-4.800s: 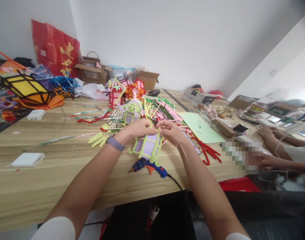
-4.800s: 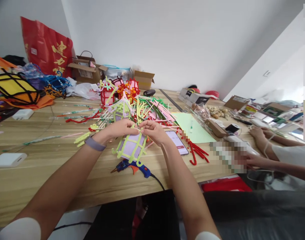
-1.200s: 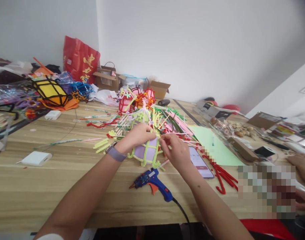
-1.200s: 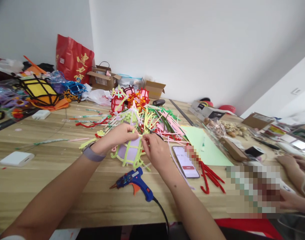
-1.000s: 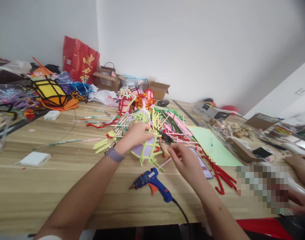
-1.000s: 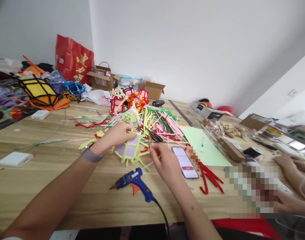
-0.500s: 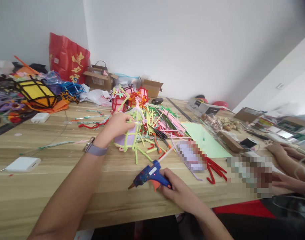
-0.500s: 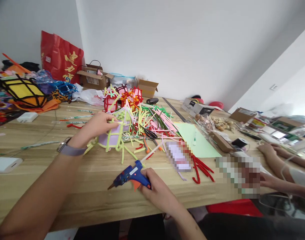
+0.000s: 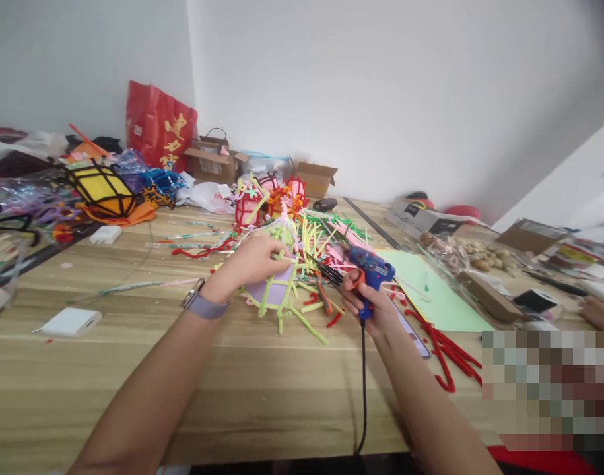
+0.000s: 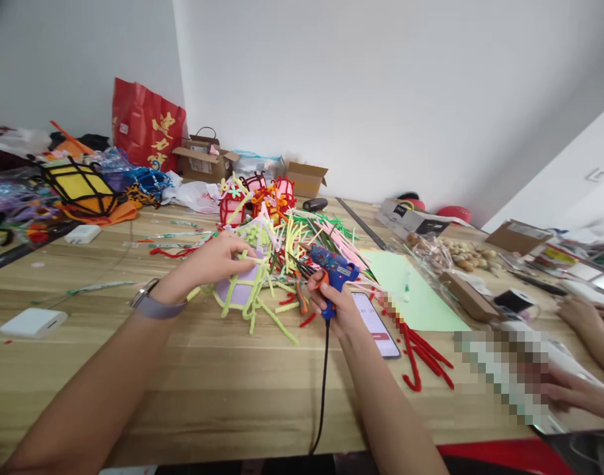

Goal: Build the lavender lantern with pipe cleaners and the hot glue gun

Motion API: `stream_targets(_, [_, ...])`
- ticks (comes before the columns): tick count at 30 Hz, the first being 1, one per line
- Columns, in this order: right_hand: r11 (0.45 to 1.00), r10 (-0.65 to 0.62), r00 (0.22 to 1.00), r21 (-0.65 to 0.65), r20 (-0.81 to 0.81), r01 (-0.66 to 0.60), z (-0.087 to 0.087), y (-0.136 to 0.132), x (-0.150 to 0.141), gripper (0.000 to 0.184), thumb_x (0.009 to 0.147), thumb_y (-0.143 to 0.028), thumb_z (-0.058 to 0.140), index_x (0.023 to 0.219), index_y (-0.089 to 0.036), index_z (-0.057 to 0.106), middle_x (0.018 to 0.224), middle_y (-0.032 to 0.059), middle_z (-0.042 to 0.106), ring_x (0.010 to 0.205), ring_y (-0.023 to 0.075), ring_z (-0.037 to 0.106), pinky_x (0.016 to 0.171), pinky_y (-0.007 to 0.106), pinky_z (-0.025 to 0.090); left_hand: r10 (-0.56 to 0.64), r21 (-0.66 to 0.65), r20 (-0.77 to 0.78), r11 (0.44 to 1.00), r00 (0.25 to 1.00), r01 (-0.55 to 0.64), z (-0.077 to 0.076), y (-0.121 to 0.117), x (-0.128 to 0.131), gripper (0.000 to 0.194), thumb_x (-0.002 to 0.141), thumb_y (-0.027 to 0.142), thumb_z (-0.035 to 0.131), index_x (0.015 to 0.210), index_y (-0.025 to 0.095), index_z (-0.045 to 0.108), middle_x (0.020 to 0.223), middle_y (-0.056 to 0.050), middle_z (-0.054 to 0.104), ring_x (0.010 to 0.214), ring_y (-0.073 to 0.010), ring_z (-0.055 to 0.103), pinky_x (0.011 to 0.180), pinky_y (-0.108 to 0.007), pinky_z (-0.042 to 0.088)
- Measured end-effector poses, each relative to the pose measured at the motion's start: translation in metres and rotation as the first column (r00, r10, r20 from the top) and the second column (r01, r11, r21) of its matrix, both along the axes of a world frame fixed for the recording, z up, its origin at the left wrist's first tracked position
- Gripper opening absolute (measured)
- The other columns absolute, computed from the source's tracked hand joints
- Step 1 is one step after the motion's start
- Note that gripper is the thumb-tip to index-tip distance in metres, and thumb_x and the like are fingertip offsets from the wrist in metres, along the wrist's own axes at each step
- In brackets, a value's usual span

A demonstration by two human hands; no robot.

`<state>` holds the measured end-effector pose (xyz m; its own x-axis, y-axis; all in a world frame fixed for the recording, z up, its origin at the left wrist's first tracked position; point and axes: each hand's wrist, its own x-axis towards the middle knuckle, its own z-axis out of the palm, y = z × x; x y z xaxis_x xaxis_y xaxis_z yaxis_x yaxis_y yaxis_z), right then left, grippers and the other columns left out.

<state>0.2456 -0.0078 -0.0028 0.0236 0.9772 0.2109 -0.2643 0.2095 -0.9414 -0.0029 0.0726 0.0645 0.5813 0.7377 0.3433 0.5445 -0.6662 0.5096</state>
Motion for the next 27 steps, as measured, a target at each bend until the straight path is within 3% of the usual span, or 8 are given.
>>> stream_targets(4, [0.999,0.034,0.999,-0.006,0.013,-0.033,-0.016,0.004,-0.002,0.036,0.065,-0.045,0.079,0.088,-0.025,0.061,0.081,-0.0018,0.060,0.042,0.0047,0.028,0.039,0.023,0.033,0.056,0.033,-0.038,0.998,0.998,-0.055,0.001,-0.006,0.006,0.024,0.075,0.027,0.056,0.082,0.019,0.077,0.082,-0.006,0.071,0.094,-0.0247,0.054,0.084,-0.033,0.040])
stream_targets(8, [0.996,0.086,0.996,-0.026,-0.012,-0.086,-0.029,-0.002,-0.001,0.038,0.074,-0.060,0.066,0.080,-0.023,0.060,0.071,-0.0017,0.058,0.038,0.0053,0.025,0.036,0.024,0.031,0.037,0.029,-0.026,0.999,0.999,-0.036,0.000,-0.013,0.013,0.022,0.075,0.027,0.057,0.084,0.020,0.076,0.086,-0.006,0.070,0.101,-0.0260,0.050,0.091,-0.037,0.039])
stream_targets(19, [0.986,0.164,0.977,-0.007,-0.137,-0.167,-0.028,-0.005,-0.005,0.037,0.077,-0.054,0.069,0.074,-0.017,0.063,0.062,-0.0020,0.059,0.033,0.0015,0.027,0.032,0.018,0.030,-0.003,0.032,-0.014,0.999,1.000,0.003,0.009,-0.030,0.018,0.021,0.078,0.026,0.057,0.086,0.023,0.075,0.090,-0.004,0.070,0.106,-0.0262,0.048,0.097,-0.045,0.038])
stream_targets(27, [0.982,0.179,0.977,-0.038,-0.118,-0.185,-0.032,-0.006,-0.001,0.037,0.078,-0.053,0.068,0.075,-0.017,0.062,0.063,-0.0025,0.058,0.034,0.0023,0.029,0.034,0.018,0.034,-0.002,0.035,-0.009,0.999,1.000,0.002,0.009,-0.030,0.018,0.019,0.078,0.026,0.057,0.084,0.023,0.075,0.088,-0.003,0.070,0.105,-0.0264,0.048,0.097,-0.047,0.039])
